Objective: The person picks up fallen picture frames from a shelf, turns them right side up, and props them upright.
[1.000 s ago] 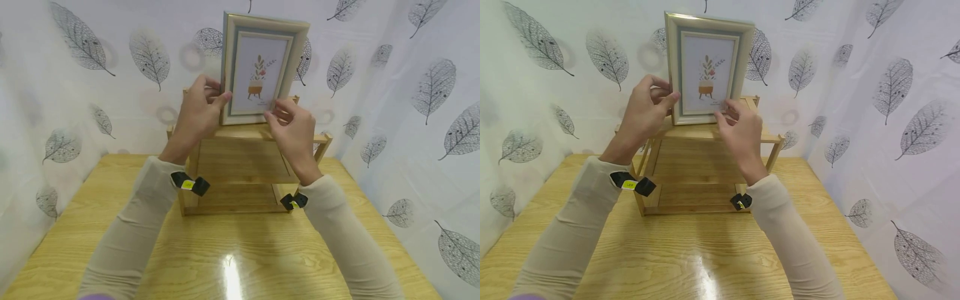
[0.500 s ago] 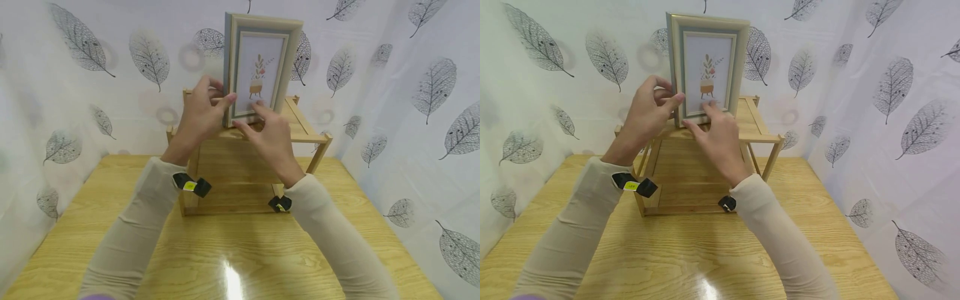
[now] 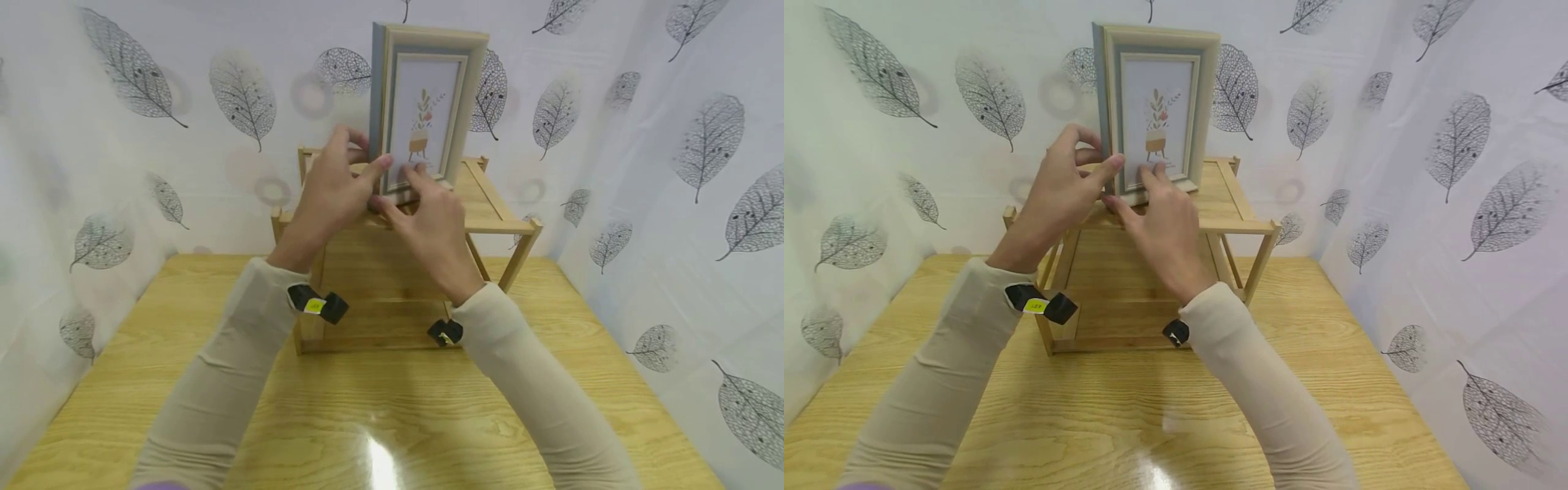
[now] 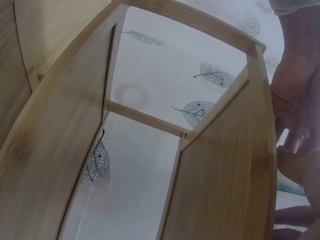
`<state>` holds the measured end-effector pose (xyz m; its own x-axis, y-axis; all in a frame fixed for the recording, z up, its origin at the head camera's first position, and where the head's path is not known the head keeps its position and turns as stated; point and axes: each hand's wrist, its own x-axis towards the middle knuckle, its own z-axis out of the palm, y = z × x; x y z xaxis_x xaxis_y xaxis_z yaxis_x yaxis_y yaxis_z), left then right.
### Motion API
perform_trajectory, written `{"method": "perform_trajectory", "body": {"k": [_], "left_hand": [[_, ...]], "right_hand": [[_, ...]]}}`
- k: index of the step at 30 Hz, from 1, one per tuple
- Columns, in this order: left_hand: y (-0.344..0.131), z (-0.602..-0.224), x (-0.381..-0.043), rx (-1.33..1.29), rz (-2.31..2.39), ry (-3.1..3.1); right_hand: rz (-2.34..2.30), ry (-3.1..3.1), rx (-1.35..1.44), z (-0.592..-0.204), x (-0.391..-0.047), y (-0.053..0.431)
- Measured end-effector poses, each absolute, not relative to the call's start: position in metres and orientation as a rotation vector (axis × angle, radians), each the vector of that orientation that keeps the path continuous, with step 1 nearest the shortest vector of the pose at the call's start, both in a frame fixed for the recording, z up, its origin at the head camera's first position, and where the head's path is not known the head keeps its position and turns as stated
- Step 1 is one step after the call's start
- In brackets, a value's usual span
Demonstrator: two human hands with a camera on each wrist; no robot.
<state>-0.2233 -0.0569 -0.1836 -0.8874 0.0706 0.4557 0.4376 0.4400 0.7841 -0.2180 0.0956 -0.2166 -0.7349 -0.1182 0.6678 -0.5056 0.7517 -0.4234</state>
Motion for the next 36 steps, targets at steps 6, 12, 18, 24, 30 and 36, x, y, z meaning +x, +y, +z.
{"method": "perform_trajectory", "body": {"k": [6, 12, 18, 24, 30, 36], "left_hand": [[-0.055, -0.185, -0.224, -0.471, -1.457, -2.372], [-0.052, -0.185, -0.226, -0.537, -1.500, -2.356], [-0.051, -0.185, -0.226, -0.602, -1.510, -2.333], [-0.049, -0.186, -0.226, -0.638, -1.502, -2.314], [-0.046, -0.186, -0.227, -0.637, -1.492, -2.314], [-0.045, -0.185, -0.226, -0.666, -1.516, -2.292]], "right_hand": [[0.809, -2.289, 0.469, -0.217, -0.220, 0.095], [0.798, -2.301, 0.467, -0.217, -0.221, 0.095], [0.798, -2.284, 0.483, -0.218, -0.222, 0.097], [0.821, -2.265, 0.535, -0.217, -0.221, 0.101], [0.857, -2.260, 0.586, -0.217, -0.222, 0.106], [0.897, -2.269, 0.610, -0.215, -0.220, 0.107]]}}
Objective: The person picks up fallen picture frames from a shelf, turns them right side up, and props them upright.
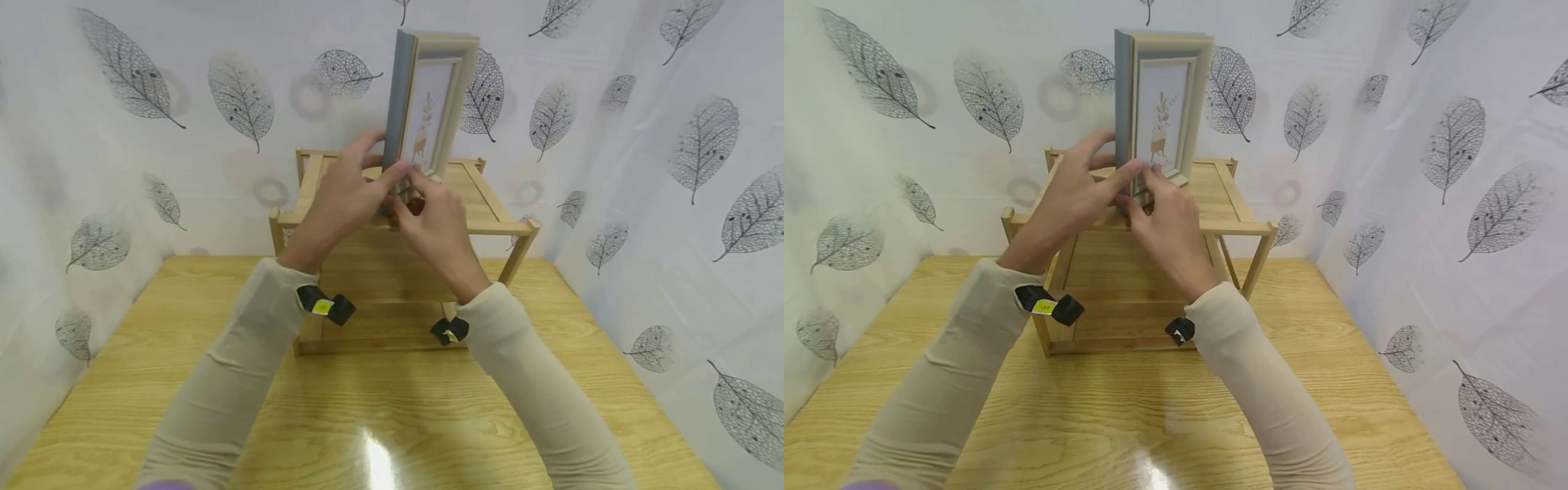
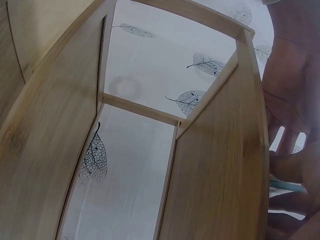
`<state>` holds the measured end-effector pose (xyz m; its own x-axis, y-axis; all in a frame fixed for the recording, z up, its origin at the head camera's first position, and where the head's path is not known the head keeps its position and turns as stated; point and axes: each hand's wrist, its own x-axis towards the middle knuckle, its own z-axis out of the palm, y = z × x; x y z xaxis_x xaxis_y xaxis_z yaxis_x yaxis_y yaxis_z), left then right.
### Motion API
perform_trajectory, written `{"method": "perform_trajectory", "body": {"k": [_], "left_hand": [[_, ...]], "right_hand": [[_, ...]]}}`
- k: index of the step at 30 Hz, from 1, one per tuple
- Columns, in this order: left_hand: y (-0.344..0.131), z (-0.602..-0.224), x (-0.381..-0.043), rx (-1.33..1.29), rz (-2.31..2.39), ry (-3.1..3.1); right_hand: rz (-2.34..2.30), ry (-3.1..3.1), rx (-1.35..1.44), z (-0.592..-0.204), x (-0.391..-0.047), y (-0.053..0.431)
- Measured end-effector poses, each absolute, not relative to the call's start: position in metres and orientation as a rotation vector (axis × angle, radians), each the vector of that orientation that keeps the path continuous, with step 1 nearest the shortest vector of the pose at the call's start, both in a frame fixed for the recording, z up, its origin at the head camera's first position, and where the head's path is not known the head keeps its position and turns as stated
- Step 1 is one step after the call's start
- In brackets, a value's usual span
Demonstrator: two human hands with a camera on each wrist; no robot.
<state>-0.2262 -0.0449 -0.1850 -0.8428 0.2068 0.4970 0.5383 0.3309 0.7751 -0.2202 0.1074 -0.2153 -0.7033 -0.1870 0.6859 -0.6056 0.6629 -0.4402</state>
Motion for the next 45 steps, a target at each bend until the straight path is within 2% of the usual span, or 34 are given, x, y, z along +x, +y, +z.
{"method": "perform_trajectory", "body": {"k": [26, 45], "left_hand": [[-0.038, -0.187, -0.226, -0.756, -1.578, -2.223], [-0.033, -0.190, -0.225, -0.702, -1.608, -2.212]], "right_hand": [[1.020, -2.273, 0.750, -0.210, -0.220, 0.120], [1.187, -2.282, 0.863, -0.207, -0.225, 0.130]]}}
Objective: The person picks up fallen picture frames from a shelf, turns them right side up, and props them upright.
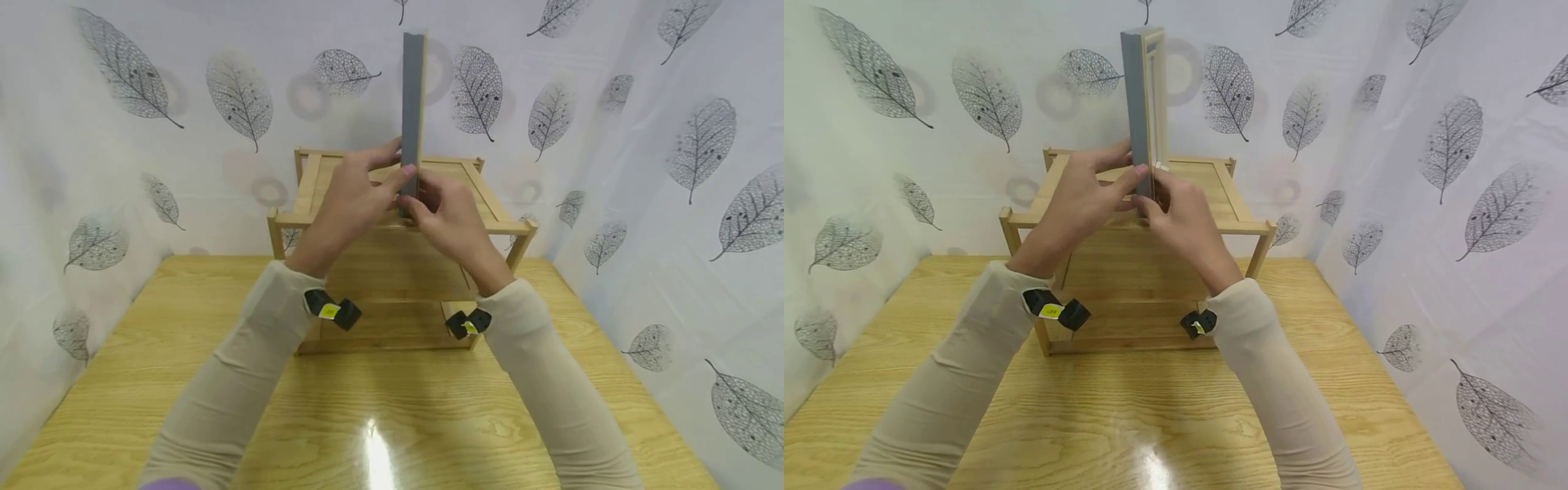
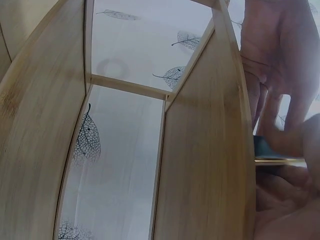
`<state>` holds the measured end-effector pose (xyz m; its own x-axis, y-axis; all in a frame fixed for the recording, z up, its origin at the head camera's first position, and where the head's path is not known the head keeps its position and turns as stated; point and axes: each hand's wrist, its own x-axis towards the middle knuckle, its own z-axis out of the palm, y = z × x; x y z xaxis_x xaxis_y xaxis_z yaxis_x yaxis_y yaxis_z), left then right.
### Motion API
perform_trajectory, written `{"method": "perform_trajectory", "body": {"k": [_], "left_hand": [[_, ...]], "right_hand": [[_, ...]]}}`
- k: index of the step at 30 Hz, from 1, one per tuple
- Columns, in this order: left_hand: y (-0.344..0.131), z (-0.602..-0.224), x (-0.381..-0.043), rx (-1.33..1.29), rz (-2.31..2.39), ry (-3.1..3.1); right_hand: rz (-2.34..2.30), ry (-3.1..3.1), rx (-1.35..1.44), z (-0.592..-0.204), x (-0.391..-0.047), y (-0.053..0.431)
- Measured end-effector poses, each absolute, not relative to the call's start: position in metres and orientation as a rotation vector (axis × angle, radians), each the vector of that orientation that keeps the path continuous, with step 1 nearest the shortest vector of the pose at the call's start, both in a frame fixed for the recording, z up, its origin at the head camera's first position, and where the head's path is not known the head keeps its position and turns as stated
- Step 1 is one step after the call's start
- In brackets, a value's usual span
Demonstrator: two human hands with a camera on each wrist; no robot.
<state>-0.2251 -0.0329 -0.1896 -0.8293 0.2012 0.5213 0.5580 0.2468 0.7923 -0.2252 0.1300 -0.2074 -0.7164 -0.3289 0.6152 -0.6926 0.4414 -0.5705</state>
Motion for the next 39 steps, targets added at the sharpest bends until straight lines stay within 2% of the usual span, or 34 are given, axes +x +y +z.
{"method": "perform_trajectory", "body": {"k": [7, 15, 26, 39], "left_hand": [[-0.0327, -0.1908, -0.2258, -0.708, -1.534, -2.223], [-0.0312, -0.1916, -0.2274, -0.714, -1.370, -2.262], [-0.0311, -0.1926, -0.2243, -0.790, -1.568, -2.209], [-0.0357, -0.1936, -0.2268, -0.788, -1.513, -2.186]], "right_hand": [[1.113, -2.233, 0.734, -0.2097, -0.2264, 0.1262], [1.063, -2.211, 0.728, -0.2089, -0.2260, 0.1266], [1.071, -2.220, 0.692, -0.2093, -0.2247, 0.1290], [0.995, -2.222, 0.665, -0.2083, -0.2244, 0.1278]]}}
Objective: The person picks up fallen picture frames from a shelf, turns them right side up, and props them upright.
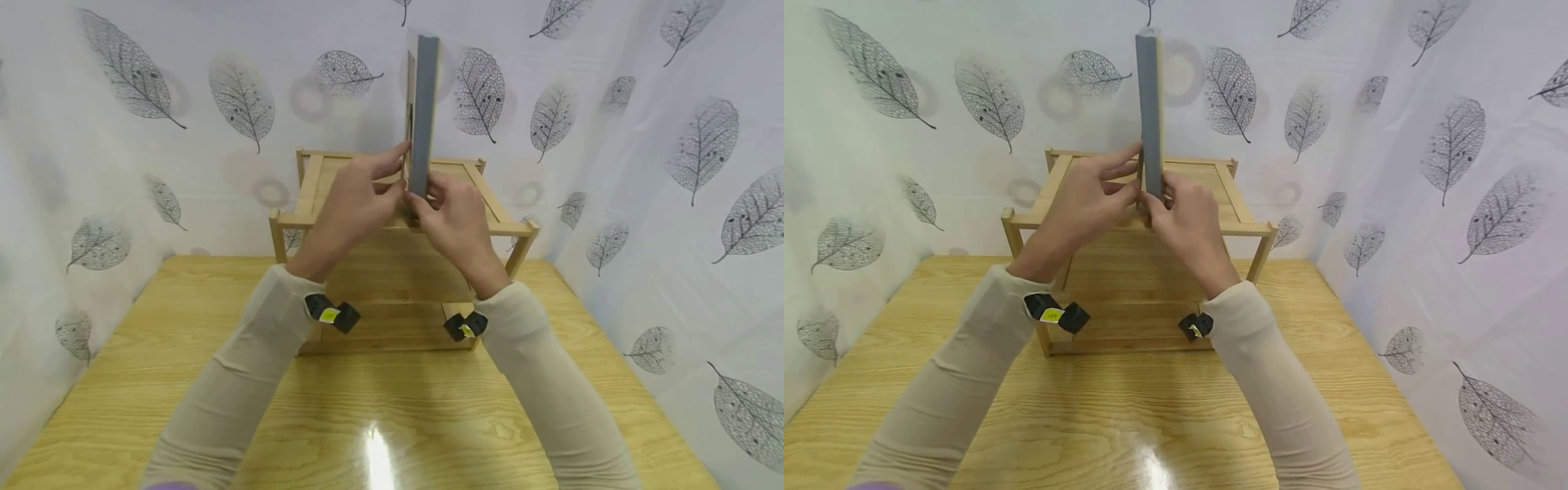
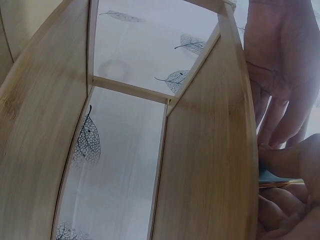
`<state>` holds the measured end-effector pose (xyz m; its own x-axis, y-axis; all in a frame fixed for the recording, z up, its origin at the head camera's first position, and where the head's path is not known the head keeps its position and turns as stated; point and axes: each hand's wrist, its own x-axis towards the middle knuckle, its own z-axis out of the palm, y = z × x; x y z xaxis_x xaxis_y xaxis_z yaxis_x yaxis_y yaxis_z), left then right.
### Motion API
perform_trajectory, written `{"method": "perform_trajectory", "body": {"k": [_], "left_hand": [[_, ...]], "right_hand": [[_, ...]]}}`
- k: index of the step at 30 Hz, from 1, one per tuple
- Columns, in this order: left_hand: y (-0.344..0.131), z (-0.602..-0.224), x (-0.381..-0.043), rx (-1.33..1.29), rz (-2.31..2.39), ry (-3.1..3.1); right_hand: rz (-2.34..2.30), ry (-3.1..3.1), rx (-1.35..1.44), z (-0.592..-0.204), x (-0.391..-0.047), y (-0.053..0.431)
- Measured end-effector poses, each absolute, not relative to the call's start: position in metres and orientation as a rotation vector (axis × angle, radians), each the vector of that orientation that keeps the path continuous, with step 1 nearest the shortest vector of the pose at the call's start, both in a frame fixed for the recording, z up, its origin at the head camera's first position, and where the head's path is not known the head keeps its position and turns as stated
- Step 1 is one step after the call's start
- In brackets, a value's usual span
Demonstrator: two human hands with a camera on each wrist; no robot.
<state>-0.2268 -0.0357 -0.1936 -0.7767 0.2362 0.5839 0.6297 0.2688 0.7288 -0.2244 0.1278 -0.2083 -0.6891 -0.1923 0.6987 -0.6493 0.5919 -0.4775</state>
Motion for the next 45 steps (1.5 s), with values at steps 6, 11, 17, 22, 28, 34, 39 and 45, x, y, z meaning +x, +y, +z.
{"method": "perform_trajectory", "body": {"k": [6, 11, 17, 22, 28, 34, 39, 45], "left_hand": [[-0.039, -0.193, -0.227, -0.726, -1.465, -2.213], [-0.041, -0.193, -0.228, -0.728, -1.475, -2.223], [-0.044, -0.193, -0.228, -0.714, -1.457, -2.246], [-0.047, -0.192, -0.227, -0.705, -1.443, -2.259], [-0.050, -0.191, -0.227, -0.693, -1.442, -2.268], [-0.053, -0.191, -0.227, -0.682, -1.428, -2.274], [-0.055, -0.192, -0.227, -0.667, -1.400, -2.286], [-0.059, -0.193, -0.227, -0.651, -1.360, -2.304]], "right_hand": [[0.962, -2.243, 0.644, -0.207, -0.223, 0.126], [0.959, -2.261, 0.627, -0.205, -0.223, 0.126], [0.959, -2.288, 0.618, -0.204, -0.223, 0.127], [0.953, -2.290, 0.616, -0.204, -0.223, 0.127], [0.929, -2.291, 0.618, -0.203, -0.223, 0.127], [0.895, -2.315, 0.616, -0.202, -0.222, 0.127], [0.882, -2.328, 0.625, -0.202, -0.223, 0.127], [0.859, -2.320, 0.635, -0.202, -0.225, 0.126]]}}
